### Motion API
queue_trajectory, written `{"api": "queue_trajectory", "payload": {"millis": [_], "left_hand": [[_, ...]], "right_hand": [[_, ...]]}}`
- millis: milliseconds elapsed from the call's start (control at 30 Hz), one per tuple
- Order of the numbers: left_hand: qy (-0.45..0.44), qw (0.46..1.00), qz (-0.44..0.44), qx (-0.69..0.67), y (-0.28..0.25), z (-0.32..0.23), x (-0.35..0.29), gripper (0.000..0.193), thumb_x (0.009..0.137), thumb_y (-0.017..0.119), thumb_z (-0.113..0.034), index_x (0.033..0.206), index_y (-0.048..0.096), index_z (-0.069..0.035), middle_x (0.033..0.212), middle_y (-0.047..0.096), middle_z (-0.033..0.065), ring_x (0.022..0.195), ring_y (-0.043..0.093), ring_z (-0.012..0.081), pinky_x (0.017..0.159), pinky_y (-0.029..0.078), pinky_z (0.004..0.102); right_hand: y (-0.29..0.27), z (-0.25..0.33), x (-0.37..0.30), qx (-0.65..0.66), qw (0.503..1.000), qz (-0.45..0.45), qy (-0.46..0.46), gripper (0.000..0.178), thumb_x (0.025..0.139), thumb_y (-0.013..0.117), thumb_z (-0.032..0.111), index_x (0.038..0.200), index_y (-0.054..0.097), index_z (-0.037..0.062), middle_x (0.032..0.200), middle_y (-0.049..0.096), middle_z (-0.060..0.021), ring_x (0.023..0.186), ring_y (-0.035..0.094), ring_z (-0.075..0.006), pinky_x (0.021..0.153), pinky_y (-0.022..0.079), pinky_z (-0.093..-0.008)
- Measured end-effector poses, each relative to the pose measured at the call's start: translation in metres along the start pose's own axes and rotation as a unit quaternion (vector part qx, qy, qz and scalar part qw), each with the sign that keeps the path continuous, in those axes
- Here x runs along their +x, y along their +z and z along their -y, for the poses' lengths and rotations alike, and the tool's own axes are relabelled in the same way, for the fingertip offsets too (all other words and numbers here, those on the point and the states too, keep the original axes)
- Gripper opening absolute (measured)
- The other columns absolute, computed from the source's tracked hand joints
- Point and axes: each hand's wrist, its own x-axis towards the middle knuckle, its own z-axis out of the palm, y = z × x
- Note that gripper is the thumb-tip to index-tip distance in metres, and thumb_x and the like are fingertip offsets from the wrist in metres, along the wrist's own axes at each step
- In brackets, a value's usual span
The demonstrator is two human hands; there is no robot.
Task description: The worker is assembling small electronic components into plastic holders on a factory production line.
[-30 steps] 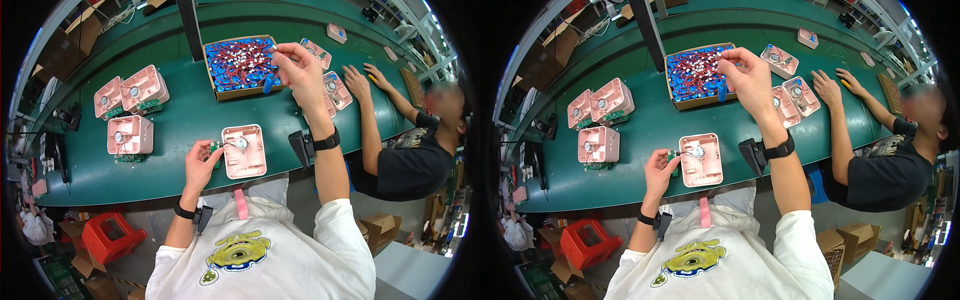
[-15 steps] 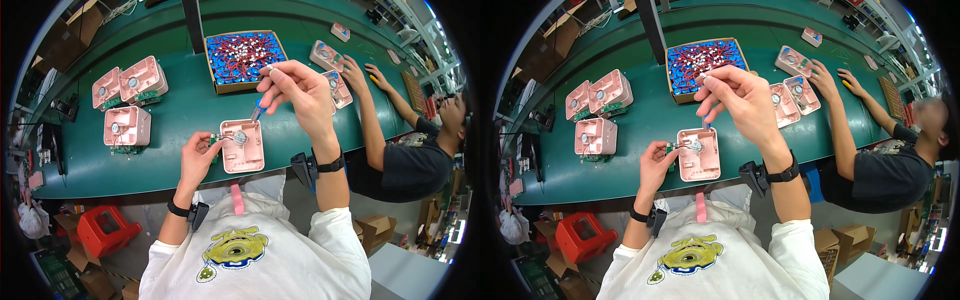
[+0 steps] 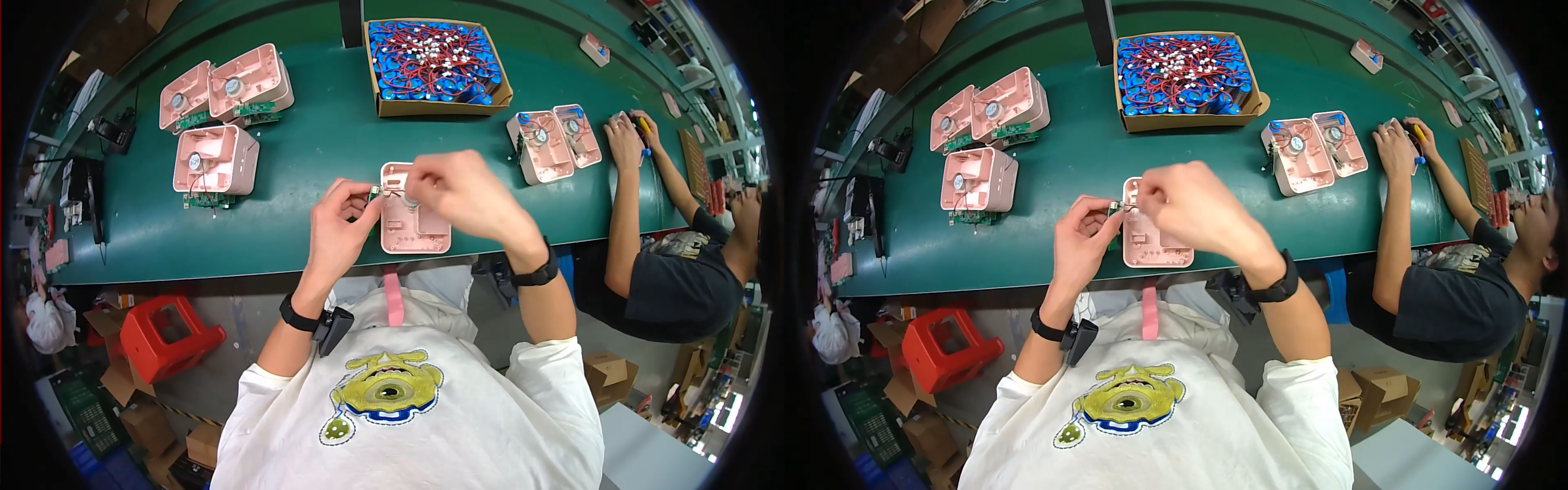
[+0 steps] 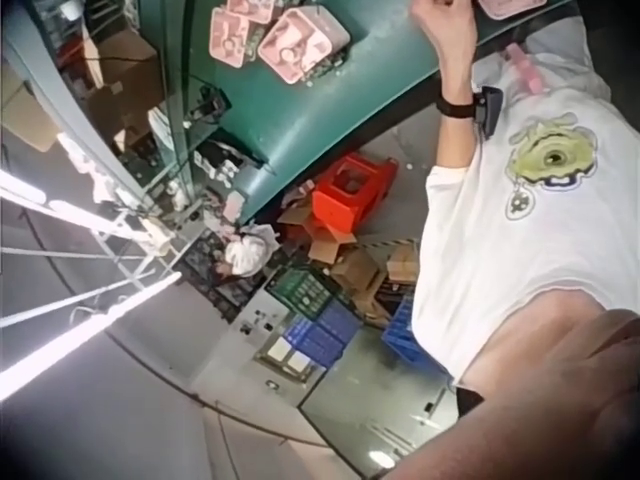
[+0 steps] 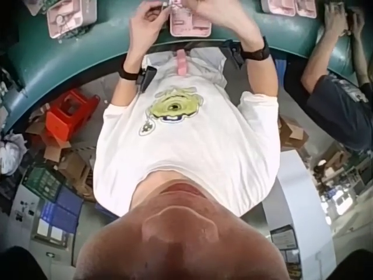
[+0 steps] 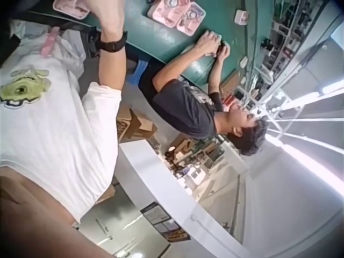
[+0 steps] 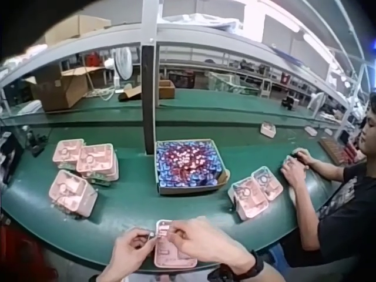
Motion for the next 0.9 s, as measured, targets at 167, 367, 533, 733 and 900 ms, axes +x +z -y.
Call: {"api": "queue_trajectory", "payload": {"millis": [167,367,533,733,900], "left_hand": [[0.083,0.995,-0.042,0.041,0.006,-0.001,-0.005,0.014,0.094,0.072,0.006,0.108,0.067,0.008,0.101,0.061,0.0047,0.084,0.063,0.0094,0.072,0.055,0.0237],[0.103,0.990,-0.044,0.086,0.008,-0.003,-0.007,0.012,0.094,0.071,0.007,0.105,0.068,0.008,0.101,0.060,0.0056,0.084,0.063,0.0102,0.073,0.055,0.0241],[0.080,0.994,-0.053,0.045,0.010,0.001,-0.006,0.011,0.094,0.071,0.007,0.104,0.068,0.008,0.100,0.061,0.0055,0.083,0.063,0.0100,0.072,0.055,0.0242],[0.136,0.979,-0.068,0.133,0.010,-0.009,-0.008,0.014,0.091,0.073,0.007,0.104,0.071,0.006,0.095,0.063,0.0068,0.079,0.063,0.0119,0.069,0.055,0.0256],[0.142,0.978,-0.080,0.130,0.011,-0.009,-0.007,0.017,0.087,0.074,0.007,0.104,0.072,0.004,0.090,0.064,0.0086,0.076,0.064,0.0147,0.066,0.055,0.0272]], "right_hand": [[0.036,-0.004,0.008,0.007,1.000,-0.021,-0.011,0.014,0.088,0.065,0.011,0.086,0.070,-0.0013,0.071,0.067,-0.0118,0.067,0.066,-0.0163,0.062,0.049,-0.0356],[0.046,-0.011,0.006,0.098,0.994,-0.009,0.054,0.017,0.090,0.062,0.011,0.085,0.069,-0.0031,0.071,0.070,-0.0098,0.066,0.067,-0.0147,0.061,0.049,-0.0333],[0.051,-0.014,0.005,0.148,0.986,-0.017,0.081,0.018,0.091,0.062,0.010,0.085,0.069,-0.0044,0.072,0.071,-0.0085,0.066,0.067,-0.0139,0.061,0.050,-0.0316],[0.052,-0.009,0.005,0.133,0.988,-0.037,0.071,0.016,0.092,0.062,0.008,0.087,0.067,-0.0058,0.074,0.070,-0.0095,0.067,0.068,-0.0145,0.062,0.052,-0.0323],[0.056,-0.009,0.005,0.109,0.991,-0.050,0.052,0.015,0.092,0.061,0.007,0.087,0.065,-0.0073,0.076,0.070,-0.0103,0.068,0.068,-0.0155,0.064,0.054,-0.0341]]}}
